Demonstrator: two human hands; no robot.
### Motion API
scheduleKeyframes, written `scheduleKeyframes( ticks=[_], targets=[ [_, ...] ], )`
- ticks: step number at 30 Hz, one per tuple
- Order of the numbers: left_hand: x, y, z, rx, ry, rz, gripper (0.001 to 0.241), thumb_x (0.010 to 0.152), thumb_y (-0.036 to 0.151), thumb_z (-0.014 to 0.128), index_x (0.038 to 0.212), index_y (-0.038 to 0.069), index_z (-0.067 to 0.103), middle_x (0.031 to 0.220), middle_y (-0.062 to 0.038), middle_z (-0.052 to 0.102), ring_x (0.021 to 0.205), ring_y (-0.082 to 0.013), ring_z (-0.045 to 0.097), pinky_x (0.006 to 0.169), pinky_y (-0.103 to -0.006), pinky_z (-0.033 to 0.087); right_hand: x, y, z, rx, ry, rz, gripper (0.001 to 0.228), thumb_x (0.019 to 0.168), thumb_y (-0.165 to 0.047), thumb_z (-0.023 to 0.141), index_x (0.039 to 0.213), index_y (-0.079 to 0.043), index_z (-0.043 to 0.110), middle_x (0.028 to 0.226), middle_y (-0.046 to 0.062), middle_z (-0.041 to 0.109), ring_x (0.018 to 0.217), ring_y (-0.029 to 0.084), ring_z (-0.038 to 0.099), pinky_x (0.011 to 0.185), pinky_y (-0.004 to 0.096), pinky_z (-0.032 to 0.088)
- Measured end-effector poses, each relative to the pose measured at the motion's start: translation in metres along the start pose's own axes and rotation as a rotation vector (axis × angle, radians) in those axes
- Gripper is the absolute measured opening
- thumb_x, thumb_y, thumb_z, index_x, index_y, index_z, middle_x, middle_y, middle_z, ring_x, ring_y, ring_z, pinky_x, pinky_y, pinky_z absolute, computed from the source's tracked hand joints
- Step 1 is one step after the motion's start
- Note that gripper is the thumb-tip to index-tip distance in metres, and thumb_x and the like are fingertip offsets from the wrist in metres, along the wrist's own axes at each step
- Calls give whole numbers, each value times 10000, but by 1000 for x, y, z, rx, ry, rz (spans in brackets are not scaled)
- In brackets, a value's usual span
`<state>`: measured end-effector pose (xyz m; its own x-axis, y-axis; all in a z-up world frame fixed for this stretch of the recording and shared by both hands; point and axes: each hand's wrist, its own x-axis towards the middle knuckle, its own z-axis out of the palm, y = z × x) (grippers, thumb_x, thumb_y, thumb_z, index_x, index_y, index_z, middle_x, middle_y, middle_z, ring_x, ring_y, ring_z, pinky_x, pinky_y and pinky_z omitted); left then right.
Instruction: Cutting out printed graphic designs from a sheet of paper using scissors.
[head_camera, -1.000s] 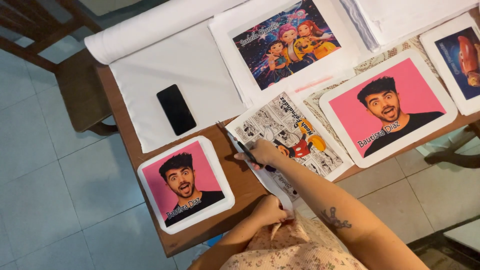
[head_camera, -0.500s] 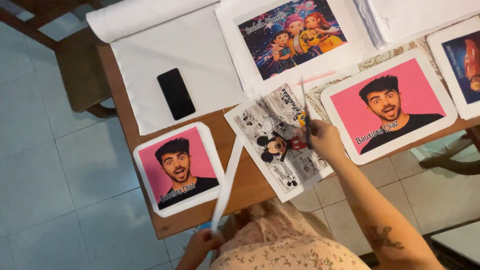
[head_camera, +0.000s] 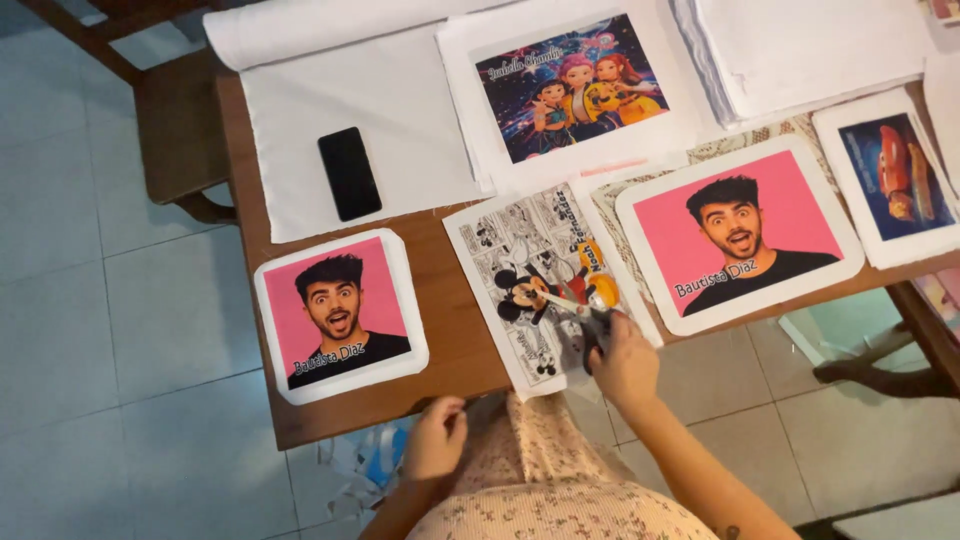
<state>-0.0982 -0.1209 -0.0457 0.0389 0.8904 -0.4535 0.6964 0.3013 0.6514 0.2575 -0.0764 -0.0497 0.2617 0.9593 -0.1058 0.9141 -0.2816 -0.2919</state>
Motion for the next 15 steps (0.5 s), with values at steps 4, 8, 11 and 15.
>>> scheduleKeyframes(
  ticks=[4,8,11,15],
  targets=[
    [12,77,-1,125,156,408,324,921,170,642,1229,81,686,1232,-90,626,1148,-311,587,983,-469,484,-14,-38,-28,47,-176,193,649,823,-487,646,1381,-197,484,1181,146,693,959,451,697,757,600,554],
    [31,77,13,250,369,359,412,890,248,707,1255,72,632,1234,-112,563,1150,-344,547,922,-479,493,11,-26,-24,195,-44,-25,517,745,-107,657,1255,-131,575,1140,149,681,989,426,601,705,576,527],
    [41,85,13,297,353,163,586,828,346,806,1302,102,561,1190,-122,592,1142,-354,556,905,-484,501,50,-34,-32,263,-78,-43,475,796,-76,658,1257,-115,551,1109,178,700,976,442,671,693,581,527],
    [51,99,11,193,231,48,501,826,206,815,1246,113,558,1062,-40,704,1018,-294,662,879,-454,506,108,-61,-32,106,-142,-127,667,815,-126,764,1410,-58,471,1325,214,614,1071,451,642,821,577,563]
  ],
)
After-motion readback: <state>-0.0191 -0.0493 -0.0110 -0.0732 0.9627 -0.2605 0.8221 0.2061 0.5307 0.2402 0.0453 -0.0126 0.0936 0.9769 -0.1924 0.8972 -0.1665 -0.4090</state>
